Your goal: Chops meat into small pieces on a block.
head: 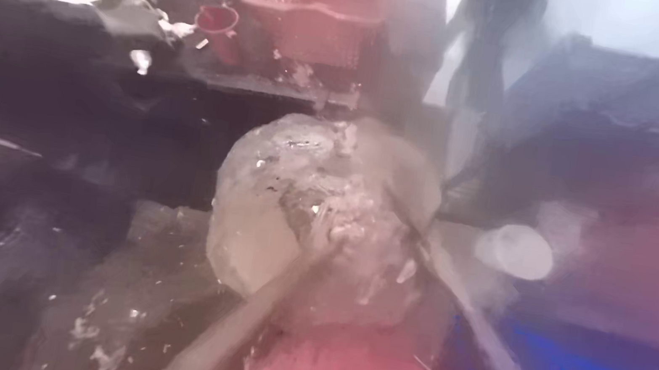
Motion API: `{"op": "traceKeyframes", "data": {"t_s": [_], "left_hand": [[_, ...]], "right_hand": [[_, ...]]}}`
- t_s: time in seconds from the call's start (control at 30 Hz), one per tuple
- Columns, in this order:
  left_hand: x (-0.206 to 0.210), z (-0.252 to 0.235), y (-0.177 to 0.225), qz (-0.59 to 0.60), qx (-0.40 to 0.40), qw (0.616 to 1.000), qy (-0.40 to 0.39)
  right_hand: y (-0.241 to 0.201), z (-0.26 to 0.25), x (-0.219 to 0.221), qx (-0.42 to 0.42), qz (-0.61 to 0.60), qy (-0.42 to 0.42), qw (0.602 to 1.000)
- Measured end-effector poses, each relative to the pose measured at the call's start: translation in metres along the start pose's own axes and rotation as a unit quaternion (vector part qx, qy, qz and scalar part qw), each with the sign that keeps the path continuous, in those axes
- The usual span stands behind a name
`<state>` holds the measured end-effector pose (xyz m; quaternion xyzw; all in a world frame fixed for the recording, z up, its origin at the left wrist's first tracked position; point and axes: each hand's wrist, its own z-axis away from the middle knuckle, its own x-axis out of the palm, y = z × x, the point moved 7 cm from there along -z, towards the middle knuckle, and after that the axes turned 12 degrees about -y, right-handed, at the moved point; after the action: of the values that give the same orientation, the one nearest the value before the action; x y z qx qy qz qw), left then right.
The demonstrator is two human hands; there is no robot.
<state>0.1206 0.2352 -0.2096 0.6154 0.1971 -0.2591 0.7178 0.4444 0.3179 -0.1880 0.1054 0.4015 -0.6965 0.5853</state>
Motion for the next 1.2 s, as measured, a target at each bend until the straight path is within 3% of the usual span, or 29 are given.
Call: {"op": "traceKeyframes", "data": {"t_s": [0.17, 0.3, 0.43, 0.5, 0.6, 0.7, 0.87, 1.07, 1.2], "left_hand": [[-0.029, 0.036, -0.013, 0.104, 0.018, 0.994, 0.035], [-0.058, 0.12, -0.048, 0.185, -0.112, 0.966, 0.142], [-0.098, 0.218, -0.088, 0.154, -0.197, 0.925, 0.286], [-0.109, 0.268, -0.111, 0.168, -0.21, 0.896, 0.354], [-0.101, 0.33, -0.137, 0.283, -0.28, 0.809, 0.433], [-0.076, 0.355, -0.146, 0.373, -0.348, 0.753, 0.415], [-0.062, 0.322, -0.15, 0.417, -0.34, 0.777, 0.328], [-0.104, 0.28, -0.157, 0.382, -0.279, 0.841, 0.263], [-0.106, 0.285, -0.198, 0.345, -0.289, 0.863, 0.232]], "right_hand": [[-0.003, 0.006, 0.005, -0.012, -0.002, 0.037, 0.999], [0.009, 0.006, 0.011, -0.046, -0.074, 0.05, 0.995], [0.015, 0.009, 0.004, -0.052, -0.223, 0.087, 0.97], [0.021, 0.008, 0.005, -0.039, -0.282, 0.101, 0.953], [0.03, 0.007, 0.011, -0.008, -0.345, 0.107, 0.932], [0.029, 0.011, 0.011, 0.0, -0.383, 0.093, 0.919], [0.027, 0.016, 0.013, -0.017, -0.343, 0.146, 0.928], [0.006, 0.02, 0.017, -0.022, -0.261, 0.206, 0.943], [0.005, 0.016, 0.021, -0.021, -0.235, 0.22, 0.947]]}}
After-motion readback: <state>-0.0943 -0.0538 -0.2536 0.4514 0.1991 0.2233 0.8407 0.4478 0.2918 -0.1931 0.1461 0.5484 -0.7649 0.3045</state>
